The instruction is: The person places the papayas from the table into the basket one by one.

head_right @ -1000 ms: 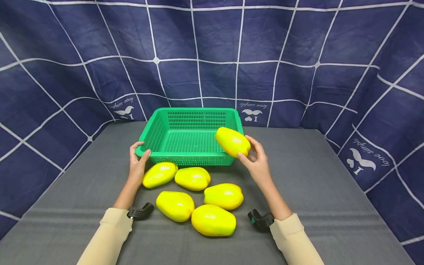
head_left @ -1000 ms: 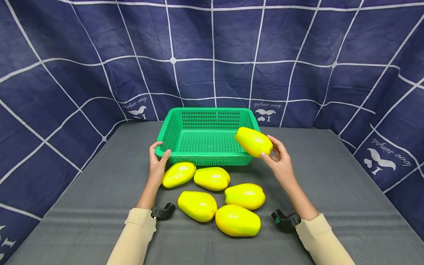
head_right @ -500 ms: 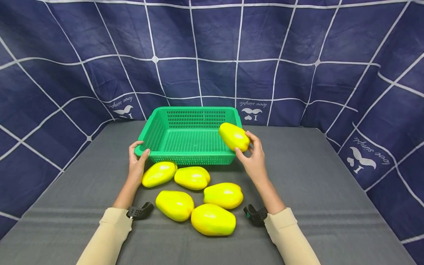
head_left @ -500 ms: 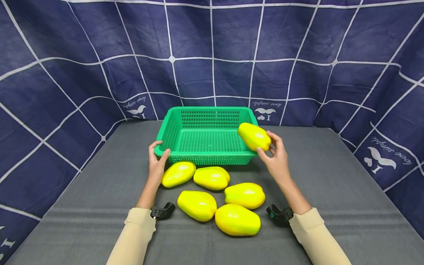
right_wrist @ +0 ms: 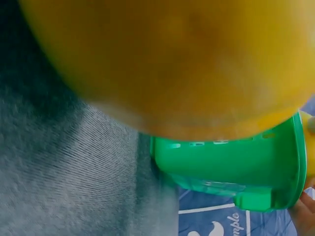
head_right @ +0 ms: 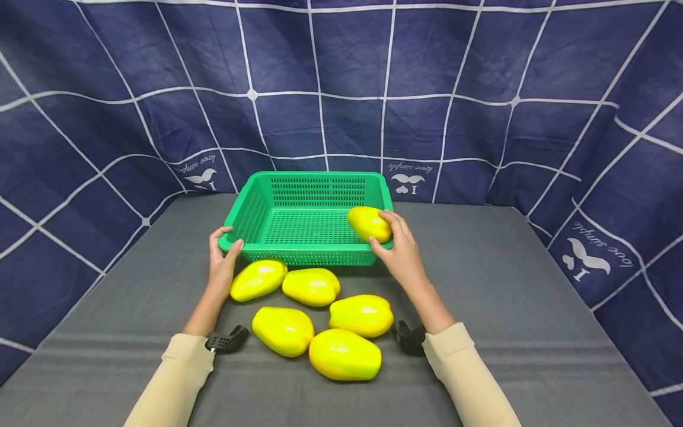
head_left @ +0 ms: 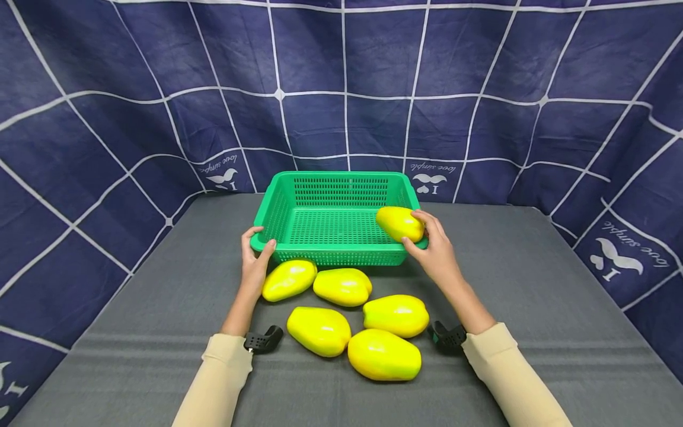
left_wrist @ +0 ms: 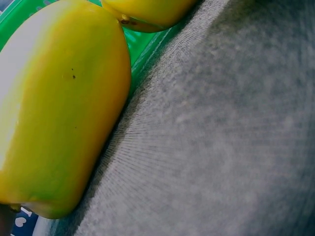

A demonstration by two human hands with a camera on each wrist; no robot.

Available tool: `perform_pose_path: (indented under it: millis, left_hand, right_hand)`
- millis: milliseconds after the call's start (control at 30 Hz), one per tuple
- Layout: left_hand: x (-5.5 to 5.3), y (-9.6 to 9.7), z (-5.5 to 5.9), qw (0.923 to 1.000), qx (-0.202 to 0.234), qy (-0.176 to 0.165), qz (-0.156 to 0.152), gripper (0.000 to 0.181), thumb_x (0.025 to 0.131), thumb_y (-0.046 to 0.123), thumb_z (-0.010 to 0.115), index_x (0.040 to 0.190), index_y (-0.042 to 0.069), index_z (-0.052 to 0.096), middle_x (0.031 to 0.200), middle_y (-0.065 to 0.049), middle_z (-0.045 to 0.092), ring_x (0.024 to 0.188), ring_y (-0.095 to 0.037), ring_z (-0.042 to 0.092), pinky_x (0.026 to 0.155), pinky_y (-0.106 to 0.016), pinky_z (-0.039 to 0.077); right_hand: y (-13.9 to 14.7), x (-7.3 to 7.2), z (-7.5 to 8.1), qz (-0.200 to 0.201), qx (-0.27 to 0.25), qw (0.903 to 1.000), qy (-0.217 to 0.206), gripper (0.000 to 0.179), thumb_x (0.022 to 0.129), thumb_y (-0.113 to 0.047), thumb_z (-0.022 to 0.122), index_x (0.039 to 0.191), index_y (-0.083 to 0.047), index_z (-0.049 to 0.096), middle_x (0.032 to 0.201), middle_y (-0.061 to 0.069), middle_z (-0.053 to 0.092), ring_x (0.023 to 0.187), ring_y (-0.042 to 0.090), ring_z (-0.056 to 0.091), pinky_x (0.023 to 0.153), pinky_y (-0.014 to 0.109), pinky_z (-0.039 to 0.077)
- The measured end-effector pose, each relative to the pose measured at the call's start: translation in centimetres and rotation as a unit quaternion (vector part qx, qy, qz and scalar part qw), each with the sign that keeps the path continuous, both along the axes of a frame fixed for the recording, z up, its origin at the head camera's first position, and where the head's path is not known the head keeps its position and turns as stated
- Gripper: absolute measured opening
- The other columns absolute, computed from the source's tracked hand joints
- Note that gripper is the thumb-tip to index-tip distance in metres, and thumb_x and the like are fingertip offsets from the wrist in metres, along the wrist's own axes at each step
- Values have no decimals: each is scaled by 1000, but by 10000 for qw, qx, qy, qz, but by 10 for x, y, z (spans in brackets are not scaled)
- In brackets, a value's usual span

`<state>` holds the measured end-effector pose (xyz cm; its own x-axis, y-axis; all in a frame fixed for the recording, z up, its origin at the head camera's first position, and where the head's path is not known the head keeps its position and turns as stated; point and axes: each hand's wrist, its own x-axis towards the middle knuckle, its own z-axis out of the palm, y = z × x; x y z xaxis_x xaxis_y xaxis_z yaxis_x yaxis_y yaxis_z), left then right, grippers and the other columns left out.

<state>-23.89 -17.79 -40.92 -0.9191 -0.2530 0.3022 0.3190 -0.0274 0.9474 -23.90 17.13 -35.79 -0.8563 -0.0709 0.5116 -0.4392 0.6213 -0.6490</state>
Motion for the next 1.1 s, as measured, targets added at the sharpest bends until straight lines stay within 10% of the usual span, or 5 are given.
perform_pose_path:
  millis: [600, 1100]
  left_hand:
    - [1, 1, -2, 10000, 24, 26, 17, 41, 90, 12, 52, 127, 13, 34, 137, 1, 25, 120, -11, 25, 93, -26, 25]
    - [5, 2, 6, 9999, -60, -107, 11, 42, 90, 12, 52, 128, 11, 33, 138, -1, 24, 122, -12, 24, 94, -27, 25]
  right_hand:
    - [-2, -8, -5, 123, 1322, 9901, -465, 31, 91, -27, 50, 113, -7, 60, 115, 12, 61, 122, 30, 37, 101, 50, 30]
    - [14, 20, 9, 788, 285, 9959, -348, 32, 91, -17, 54, 122, -9, 53, 118, 10, 54, 107, 23, 50, 86, 36, 40]
